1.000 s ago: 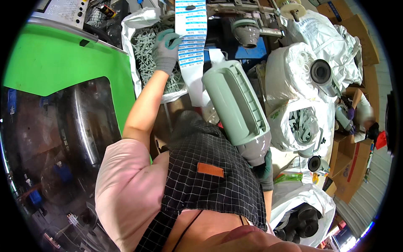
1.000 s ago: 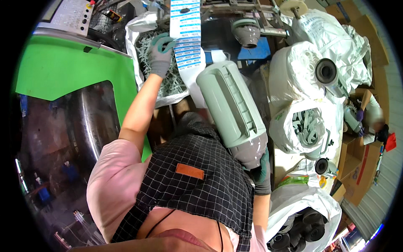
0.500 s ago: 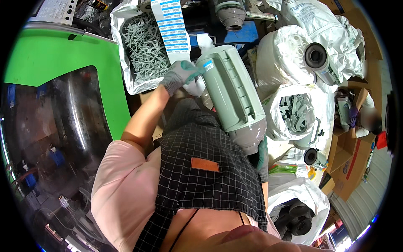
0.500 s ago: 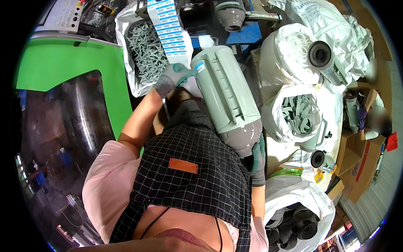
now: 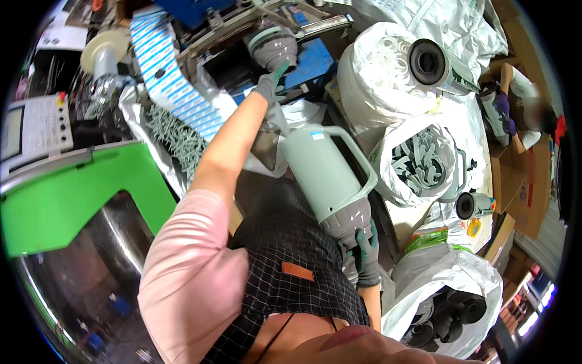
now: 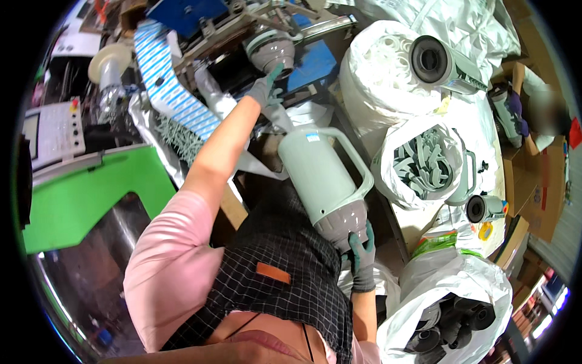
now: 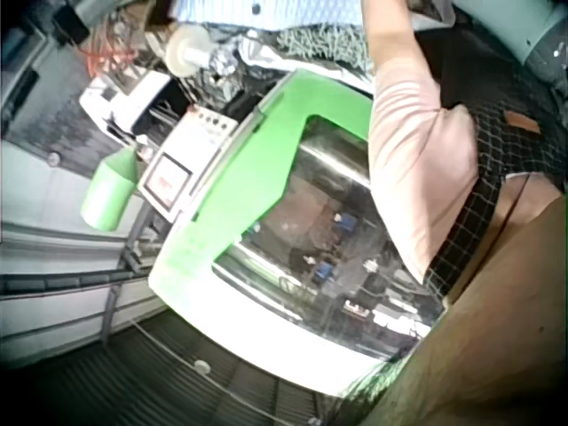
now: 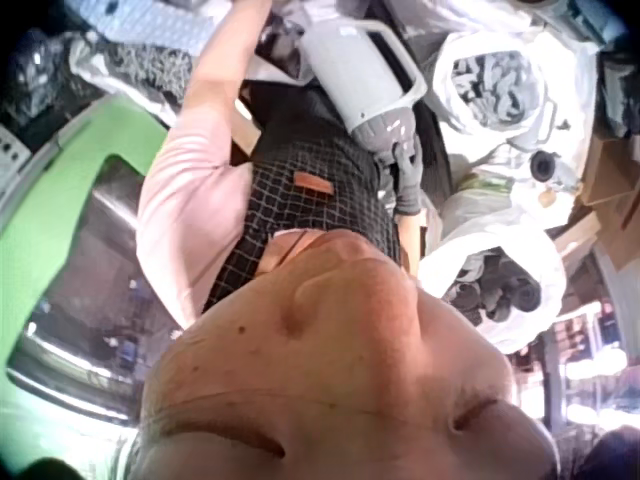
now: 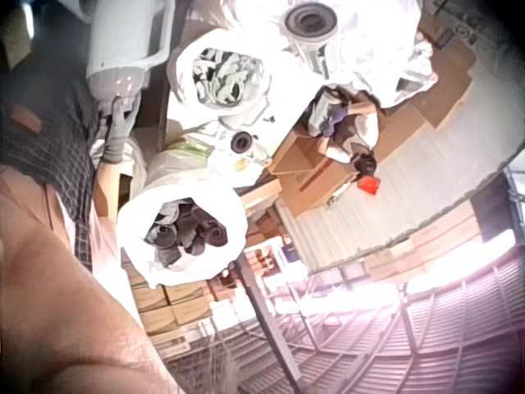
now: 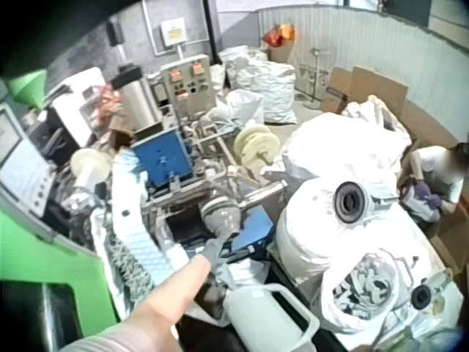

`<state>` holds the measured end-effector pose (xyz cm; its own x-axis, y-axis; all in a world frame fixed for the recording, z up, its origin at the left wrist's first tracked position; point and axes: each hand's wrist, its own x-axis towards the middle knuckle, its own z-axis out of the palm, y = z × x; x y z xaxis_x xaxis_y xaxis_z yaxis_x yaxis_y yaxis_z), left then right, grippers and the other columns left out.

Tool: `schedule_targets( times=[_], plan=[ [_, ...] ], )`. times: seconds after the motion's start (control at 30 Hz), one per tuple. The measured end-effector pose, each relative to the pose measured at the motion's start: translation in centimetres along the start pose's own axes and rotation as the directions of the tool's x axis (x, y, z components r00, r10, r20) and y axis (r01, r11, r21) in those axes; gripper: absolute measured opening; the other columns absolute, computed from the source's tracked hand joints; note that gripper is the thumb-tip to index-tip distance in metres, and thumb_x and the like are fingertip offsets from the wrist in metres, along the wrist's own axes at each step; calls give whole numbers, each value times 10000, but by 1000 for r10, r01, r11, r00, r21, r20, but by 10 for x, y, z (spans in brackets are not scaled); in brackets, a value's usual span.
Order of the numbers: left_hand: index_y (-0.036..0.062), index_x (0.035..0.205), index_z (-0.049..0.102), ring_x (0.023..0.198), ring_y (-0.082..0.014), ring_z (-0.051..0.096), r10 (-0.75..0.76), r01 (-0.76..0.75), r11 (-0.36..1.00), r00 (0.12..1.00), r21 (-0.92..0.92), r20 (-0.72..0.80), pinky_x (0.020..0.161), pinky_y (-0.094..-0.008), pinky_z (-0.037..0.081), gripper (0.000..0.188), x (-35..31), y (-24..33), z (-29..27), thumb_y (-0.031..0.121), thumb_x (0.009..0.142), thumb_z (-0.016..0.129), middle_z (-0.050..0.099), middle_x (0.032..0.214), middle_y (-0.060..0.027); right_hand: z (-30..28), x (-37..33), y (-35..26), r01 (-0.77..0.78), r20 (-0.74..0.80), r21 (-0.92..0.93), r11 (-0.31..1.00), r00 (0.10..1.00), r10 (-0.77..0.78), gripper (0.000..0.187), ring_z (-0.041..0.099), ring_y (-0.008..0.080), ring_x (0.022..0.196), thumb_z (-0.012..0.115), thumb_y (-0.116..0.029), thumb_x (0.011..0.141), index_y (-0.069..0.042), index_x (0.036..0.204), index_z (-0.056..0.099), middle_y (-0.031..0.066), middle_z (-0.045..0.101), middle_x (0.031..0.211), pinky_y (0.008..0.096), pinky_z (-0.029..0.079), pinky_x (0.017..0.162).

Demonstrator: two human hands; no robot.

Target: The person assembles grey and green plastic housing components by taking parts from large white bags and fitting them together by hand near an industrial workstation.

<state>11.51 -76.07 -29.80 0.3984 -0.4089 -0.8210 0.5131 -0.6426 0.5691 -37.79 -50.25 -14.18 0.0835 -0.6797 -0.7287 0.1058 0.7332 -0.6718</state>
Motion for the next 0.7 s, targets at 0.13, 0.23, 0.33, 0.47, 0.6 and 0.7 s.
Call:
schedule_targets(
  times=[0.13, 0.23, 0.33, 0.47, 0.6, 0.7],
  plan=[
    [27, 1344, 486, 1156, -281, 569, 269, -300, 952, 912, 55, 308, 931, -428, 490, 665, 15, -52, 29, 429, 866, 714, 575, 1272, -103, 26, 30, 24, -129, -155, -40, 991, 980, 122, 825, 608, 151, 815, 794, -270, 814, -6, 1470, 371, 110, 606, 1169, 285, 520, 630],
    [71, 1331, 513, 1216, -265, 532, 127, 202, 906, 709, -373, 694, 1041, -414, 426, 451, -41, -161, -17, 360, 988, 562, 563, 1284, -99, 47, 109, 53, -86, -313, -99, 991, 948, 51, 804, 595, 123, 880, 846, -212, 780, 45, 1424, 438, 93, 623, 1127, 267, 508, 726],
    [93, 1374, 491, 1247, -265, 525, 95, 270, 916, 571, -296, 815, 1056, -402, 420, 479, -142, -189, -109, 339, 971, 571, 561, 1323, -113, 89, 161, 27, -21, -203, -48, 999, 979, 11, 845, 593, 148, 913, 843, -249, 786, 5, 1461, 401, 94, 615, 1149, 274, 506, 701],
    [104, 1350, 515, 1237, -256, 543, 59, -163, 982, 737, 92, 673, 1033, -381, 436, 461, -187, -223, -229, 316, 948, 590, 574, 1321, -109, 150, 210, -13, 83, 157, 216, 973, 980, -118, 760, 637, 184, 874, 748, -306, 872, -73, 1486, 365, 100, 610, 1199, 274, 518, 626],
    [114, 1326, 539, 1227, -246, 560, 115, -419, 773, 831, 476, 545, 1009, -360, 451, 445, -202, -245, -295, 292, 925, 609, 587, 1319, -106, 231, 278, -27, 428, 341, 138, 893, 826, -449, 598, 662, 272, 904, 674, -381, 922, -113, 1406, 449, 117, 623, 1181, 281, 569, 638],
    [110, 1320, 542, 1238, -261, 559, 117, -515, 452, 844, 728, 524, 1006, -360, 456, 493, -202, -237, -299, 301, 878, 646, 585, 1327, -116, 314, 341, -55, -168, 528, 460, 872, 841, -117, 543, 671, 354, 902, 624, -439, 943, -110, 1352, 483, 158, 614, 1220, 283, 604, 593]
  ],
)
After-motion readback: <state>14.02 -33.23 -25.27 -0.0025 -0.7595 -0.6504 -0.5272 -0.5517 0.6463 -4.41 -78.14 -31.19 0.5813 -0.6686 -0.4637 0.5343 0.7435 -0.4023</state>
